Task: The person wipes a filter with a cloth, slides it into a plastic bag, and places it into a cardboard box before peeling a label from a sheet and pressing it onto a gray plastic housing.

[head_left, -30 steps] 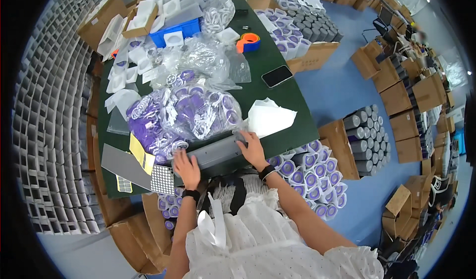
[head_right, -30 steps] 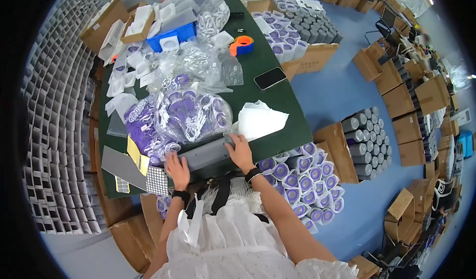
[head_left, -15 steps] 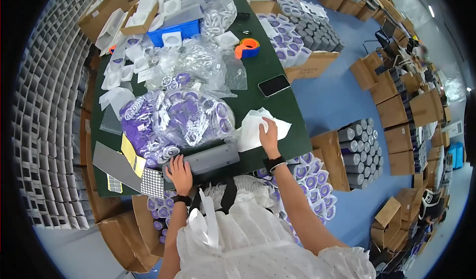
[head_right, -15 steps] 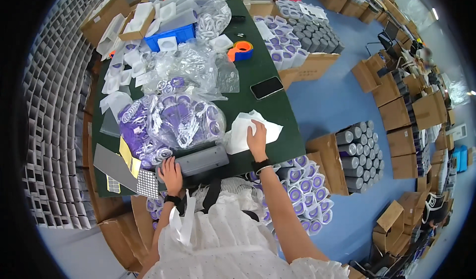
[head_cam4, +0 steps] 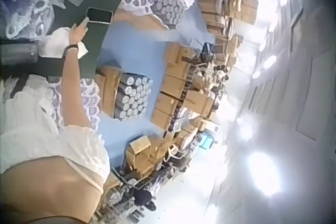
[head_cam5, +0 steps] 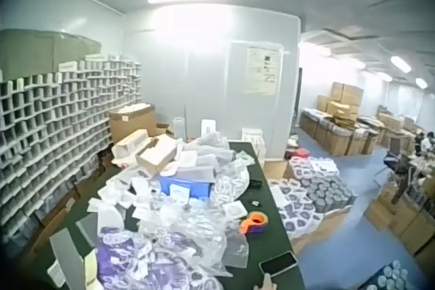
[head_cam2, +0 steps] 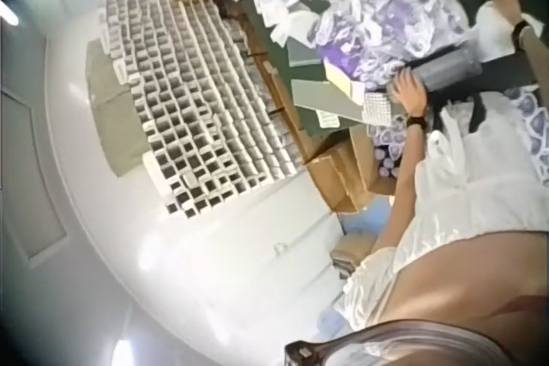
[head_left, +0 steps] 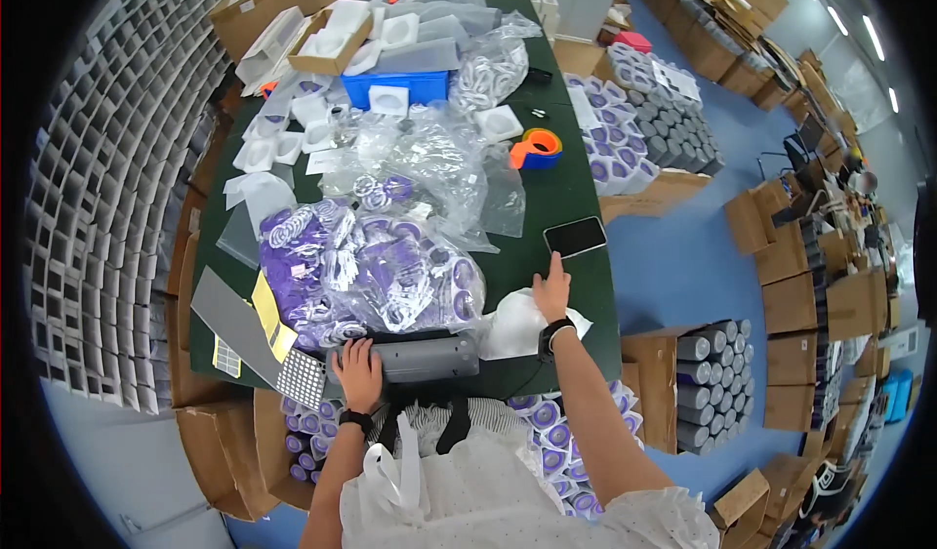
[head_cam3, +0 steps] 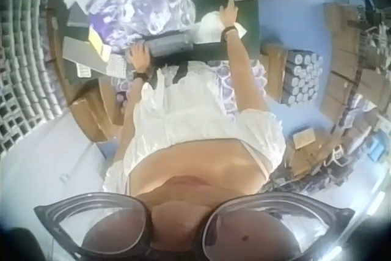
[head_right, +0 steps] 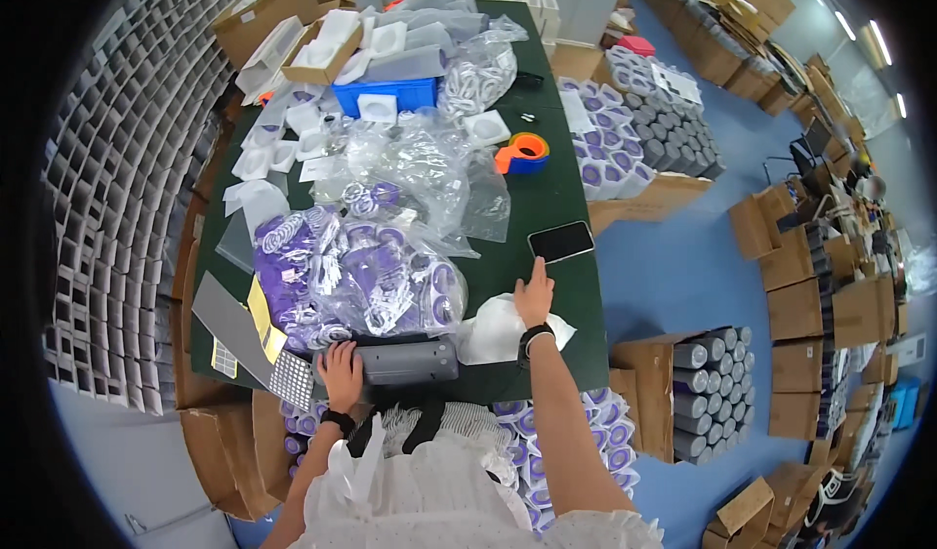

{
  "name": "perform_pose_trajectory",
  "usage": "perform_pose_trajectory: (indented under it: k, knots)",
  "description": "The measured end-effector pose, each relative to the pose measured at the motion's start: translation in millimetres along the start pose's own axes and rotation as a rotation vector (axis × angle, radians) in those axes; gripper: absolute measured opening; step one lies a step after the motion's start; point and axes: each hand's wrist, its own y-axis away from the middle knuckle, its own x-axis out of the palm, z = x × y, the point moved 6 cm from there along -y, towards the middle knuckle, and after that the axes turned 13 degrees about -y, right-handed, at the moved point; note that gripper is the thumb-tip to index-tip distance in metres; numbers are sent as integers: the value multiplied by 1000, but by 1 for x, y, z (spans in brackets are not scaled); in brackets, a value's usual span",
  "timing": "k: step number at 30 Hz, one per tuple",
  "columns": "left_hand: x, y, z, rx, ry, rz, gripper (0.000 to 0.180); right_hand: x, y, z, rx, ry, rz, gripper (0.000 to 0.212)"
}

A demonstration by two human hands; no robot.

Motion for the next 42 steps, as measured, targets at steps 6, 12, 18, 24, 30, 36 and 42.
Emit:
perform_pose_trajectory:
  k: [6,12,18,24,30,36,42]
  knots:
    - [-3,-1,-2,-64,5,37,33,-14,10,40,-136,-137,-224,49]
    - [1,-1,1,-55,22,11,34,-16,77,68,-284,-60,-97,21]
    - [2,-4,14,-87,224,6,34,-19,120,68,-358,-89,-39,33]
    - [-29,-1,57,-121,302,-230,29,-18,122,69,-433,-36,-116,41]
    - [-33,50,127,-313,461,-300,36,-29,31,58,-205,28,-239,43]
    - [-46,120,168,-548,449,-234,42,-26,-56,59,-324,321,-213,41]
    - [-43,236,203,-877,338,-230,44,-13,-62,47,-61,506,-270,62]
